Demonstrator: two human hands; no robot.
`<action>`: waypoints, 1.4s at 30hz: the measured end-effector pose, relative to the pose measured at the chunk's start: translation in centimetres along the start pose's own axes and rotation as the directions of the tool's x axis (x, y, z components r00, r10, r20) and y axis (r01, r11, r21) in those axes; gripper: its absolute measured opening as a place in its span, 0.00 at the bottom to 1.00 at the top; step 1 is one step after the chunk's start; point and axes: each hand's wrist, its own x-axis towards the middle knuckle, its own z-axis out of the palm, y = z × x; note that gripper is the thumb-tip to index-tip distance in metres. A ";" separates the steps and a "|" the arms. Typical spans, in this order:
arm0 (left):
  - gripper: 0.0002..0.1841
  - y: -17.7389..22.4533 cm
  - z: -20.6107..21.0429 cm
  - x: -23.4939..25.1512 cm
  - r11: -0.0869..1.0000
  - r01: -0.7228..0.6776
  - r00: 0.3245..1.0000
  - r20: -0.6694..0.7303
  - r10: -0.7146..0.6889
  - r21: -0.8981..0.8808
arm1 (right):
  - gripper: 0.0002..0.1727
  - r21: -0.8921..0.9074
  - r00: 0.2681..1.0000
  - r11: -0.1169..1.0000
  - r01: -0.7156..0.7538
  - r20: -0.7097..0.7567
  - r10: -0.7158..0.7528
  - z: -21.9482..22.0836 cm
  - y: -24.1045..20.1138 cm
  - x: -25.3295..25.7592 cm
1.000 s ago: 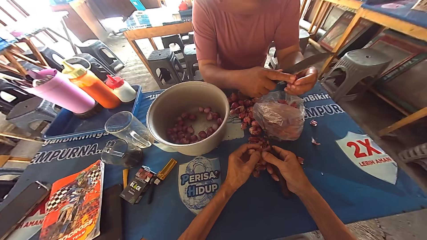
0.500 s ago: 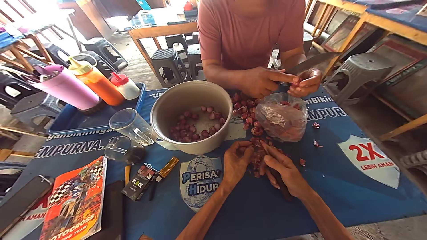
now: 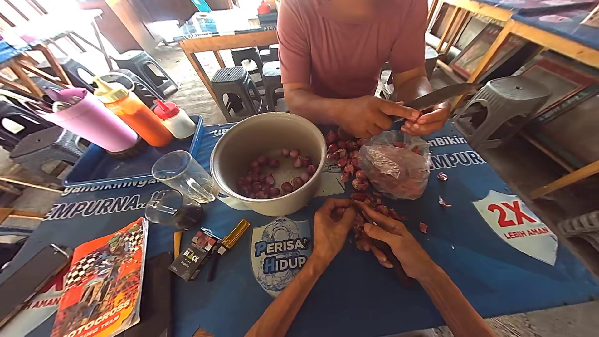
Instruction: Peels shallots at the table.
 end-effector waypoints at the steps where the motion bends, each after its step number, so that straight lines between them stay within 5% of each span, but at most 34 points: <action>1: 0.07 -0.1 0.1 -0.1 1.000 -0.016 1.000 -0.004 0.016 0.006 | 0.31 0.016 1.000 1.000 -0.019 -0.012 0.019 0.1 -0.1 -0.1; 10: 0.08 -1.2 0.9 -0.7 0.970 -0.196 0.980 -0.015 0.200 0.145 | 0.28 0.091 0.986 0.993 -0.080 -0.138 0.092 0.7 -0.1 -0.2; 19: 0.09 0.0 0.0 0.2 0.980 0.102 0.992 0.094 -0.087 -0.173 | 0.27 0.423 0.975 0.879 -0.220 0.120 0.187 -0.7 -0.5 -0.2; 29: 0.09 -0.5 0.2 -0.3 0.992 -0.059 0.998 0.020 0.057 0.111 | 0.31 0.367 0.990 0.920 -0.140 0.028 0.140 -0.2 -0.2 -0.1; 42: 0.13 0.2 -0.4 0.3 0.996 0.063 0.995 0.084 -0.058 -0.059 | 0.32 0.356 0.988 0.923 -0.150 0.086 0.127 -0.4 -0.3 -0.3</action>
